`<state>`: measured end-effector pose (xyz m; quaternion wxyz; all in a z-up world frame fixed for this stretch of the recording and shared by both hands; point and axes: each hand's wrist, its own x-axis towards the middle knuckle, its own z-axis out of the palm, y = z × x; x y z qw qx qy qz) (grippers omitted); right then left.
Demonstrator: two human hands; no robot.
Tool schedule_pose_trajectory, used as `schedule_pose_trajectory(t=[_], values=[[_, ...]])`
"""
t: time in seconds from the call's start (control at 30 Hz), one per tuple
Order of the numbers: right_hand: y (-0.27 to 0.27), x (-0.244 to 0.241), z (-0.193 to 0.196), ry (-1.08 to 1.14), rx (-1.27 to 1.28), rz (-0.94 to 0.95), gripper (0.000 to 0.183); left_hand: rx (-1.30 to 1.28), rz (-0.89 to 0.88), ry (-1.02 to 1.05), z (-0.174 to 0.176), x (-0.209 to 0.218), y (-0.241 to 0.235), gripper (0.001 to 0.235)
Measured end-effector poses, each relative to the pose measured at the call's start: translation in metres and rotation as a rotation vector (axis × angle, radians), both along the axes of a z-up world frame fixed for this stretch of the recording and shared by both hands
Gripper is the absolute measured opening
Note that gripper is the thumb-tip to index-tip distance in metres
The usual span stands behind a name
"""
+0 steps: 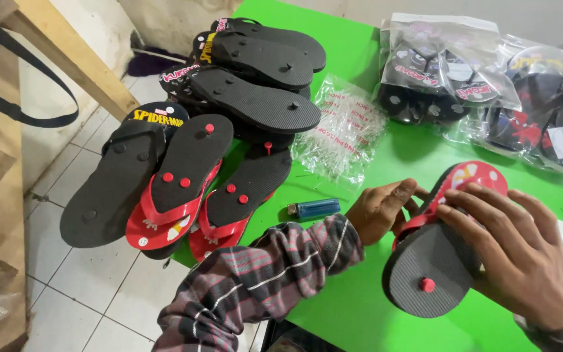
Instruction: Packaging flip-flops into plastic sleeves and trimming excess material from the straps using scissors.
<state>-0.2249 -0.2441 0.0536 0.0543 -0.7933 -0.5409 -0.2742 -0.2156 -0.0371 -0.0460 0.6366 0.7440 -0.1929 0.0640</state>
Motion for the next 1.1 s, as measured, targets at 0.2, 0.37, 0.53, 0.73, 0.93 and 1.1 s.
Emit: schedule_pose_trajectory(t=[0.2, 0.37, 0.53, 0.73, 0.93, 1.1], values=[[-0.04, 0.002, -0.055, -0.037, -0.078, -0.098, 0.068, -0.244, -0.424, 0.597, 0.04, -0.025, -0.015, 0.106], [-0.065, -0.002, -0.084, -0.002, -0.135, -0.211, 0.096, -0.182, -0.502, 0.64, 0.019, -0.024, -0.021, 0.115], [-0.068, -0.01, -0.07, 0.164, 0.12, -0.276, 0.087, -0.244, -0.483, 0.647, 0.024, -0.018, -0.014, 0.104], [-0.072, -0.006, -0.103, 0.694, 0.397, -0.281, 0.076, -0.516, -0.312, 0.491, 0.002, -0.017, -0.024, 0.071], [-0.057, -0.019, -0.088, 1.024, 0.439, -0.258, 0.096, -0.454, -0.202, 0.407, 0.004, -0.022, -0.028, 0.075], [-0.052, -0.02, -0.074, 1.149, 0.485, -0.287, 0.096, -0.383, -0.236, 0.238, -0.002, -0.021, -0.028, 0.068]])
